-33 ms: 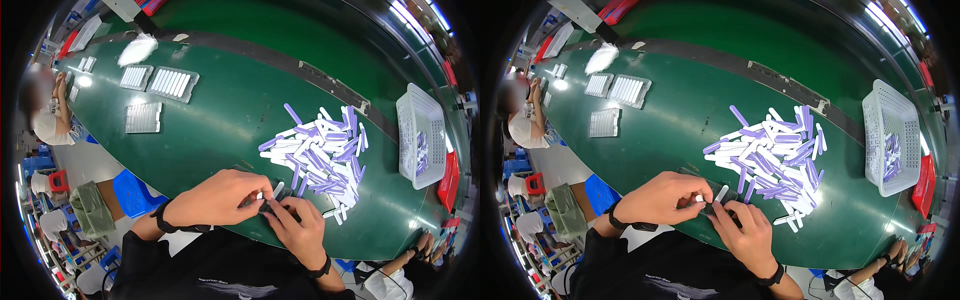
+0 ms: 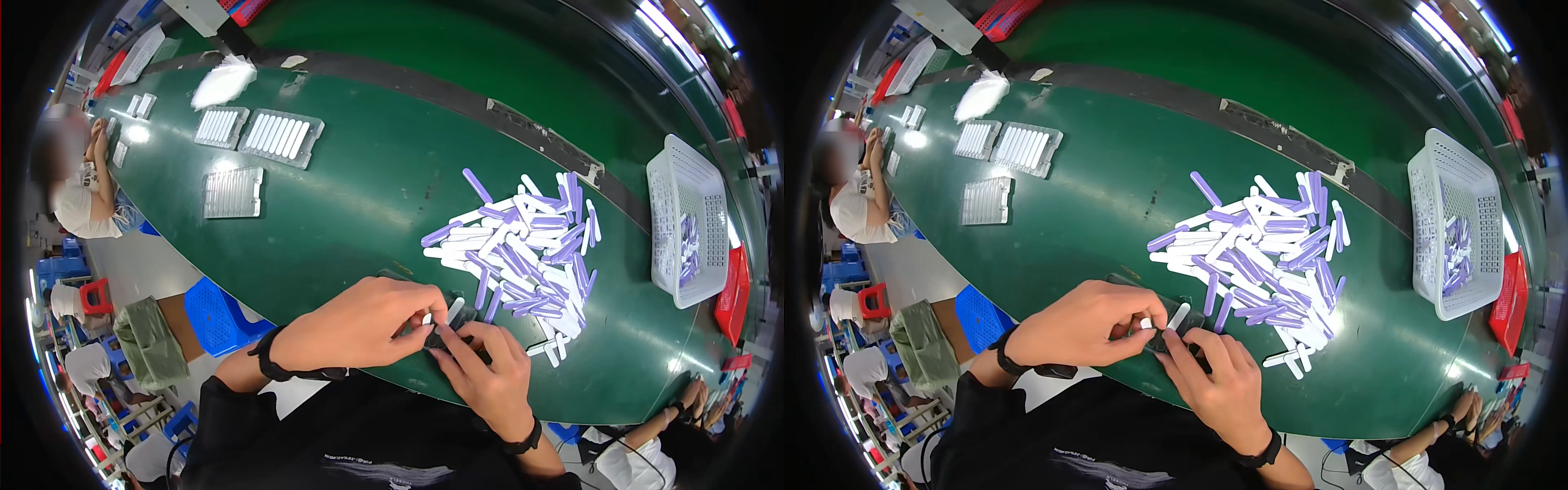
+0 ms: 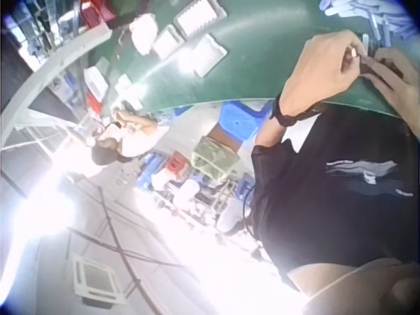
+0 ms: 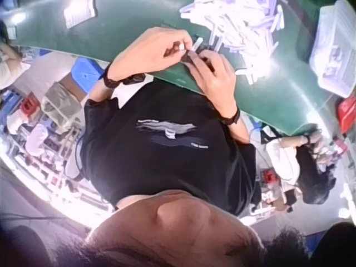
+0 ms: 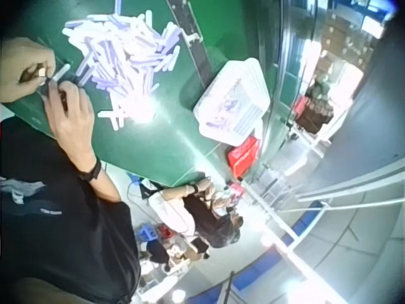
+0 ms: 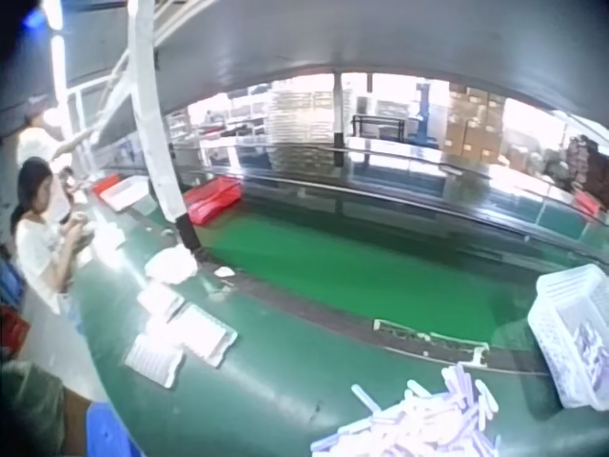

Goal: Sorting and placing purple and white plastic strips into a tray at an assembly line.

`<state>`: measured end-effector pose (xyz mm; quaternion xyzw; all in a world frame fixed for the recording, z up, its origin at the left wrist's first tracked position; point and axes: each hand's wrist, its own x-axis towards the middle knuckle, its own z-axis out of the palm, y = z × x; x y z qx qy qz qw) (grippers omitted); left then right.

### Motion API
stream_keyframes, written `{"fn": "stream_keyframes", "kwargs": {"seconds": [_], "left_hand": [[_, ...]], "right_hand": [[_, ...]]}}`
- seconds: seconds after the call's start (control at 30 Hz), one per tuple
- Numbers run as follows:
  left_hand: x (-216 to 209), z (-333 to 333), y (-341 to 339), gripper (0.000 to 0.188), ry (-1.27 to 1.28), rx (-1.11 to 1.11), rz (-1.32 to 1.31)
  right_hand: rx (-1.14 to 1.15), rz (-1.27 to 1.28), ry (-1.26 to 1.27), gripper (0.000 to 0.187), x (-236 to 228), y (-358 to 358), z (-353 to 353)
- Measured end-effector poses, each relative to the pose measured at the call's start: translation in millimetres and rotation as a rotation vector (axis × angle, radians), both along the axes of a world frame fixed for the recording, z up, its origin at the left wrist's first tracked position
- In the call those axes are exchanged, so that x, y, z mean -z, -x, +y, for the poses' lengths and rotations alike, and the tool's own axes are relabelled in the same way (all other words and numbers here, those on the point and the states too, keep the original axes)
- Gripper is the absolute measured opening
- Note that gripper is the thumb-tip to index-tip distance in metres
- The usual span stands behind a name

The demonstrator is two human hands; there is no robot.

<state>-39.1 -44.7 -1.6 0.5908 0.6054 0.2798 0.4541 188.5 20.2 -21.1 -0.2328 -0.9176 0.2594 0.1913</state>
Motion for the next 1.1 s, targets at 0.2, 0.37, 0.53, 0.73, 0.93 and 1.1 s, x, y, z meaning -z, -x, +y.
{"fn": "stream_keyframes", "kwargs": {"seconds": [0.2,0.37,0.53,0.73,0.93,1.1], "left_hand": [[12,-6,-17,0.029,-0.35,-0.071,0.445],[13,-26,-15,0.041,-0.486,0.171,0.702],[16,-32,-21,0.042,-0.685,0.301,0.974],[17,-17,-36,0.03,-0.655,0.329,0.797],[3,46,-15,0.013,-0.374,0.146,0.512],[14,67,-11,0.009,-0.339,0.221,0.462]], "right_hand": [[-0.035,-0.028,-0.076,0.036,-1,-10,2],[-0.039,-0.102,-0.112,0.031,-4,-17,6],[-0.098,-0.163,-0.169,0.026,-2,-22,20],[-0.175,-0.162,-0.169,0.02,-6,-41,34],[0.161,0.094,0.244,0.012,-7,-42,43],[0.365,-0.042,0.305,0.012,-8,-34,42]]}}
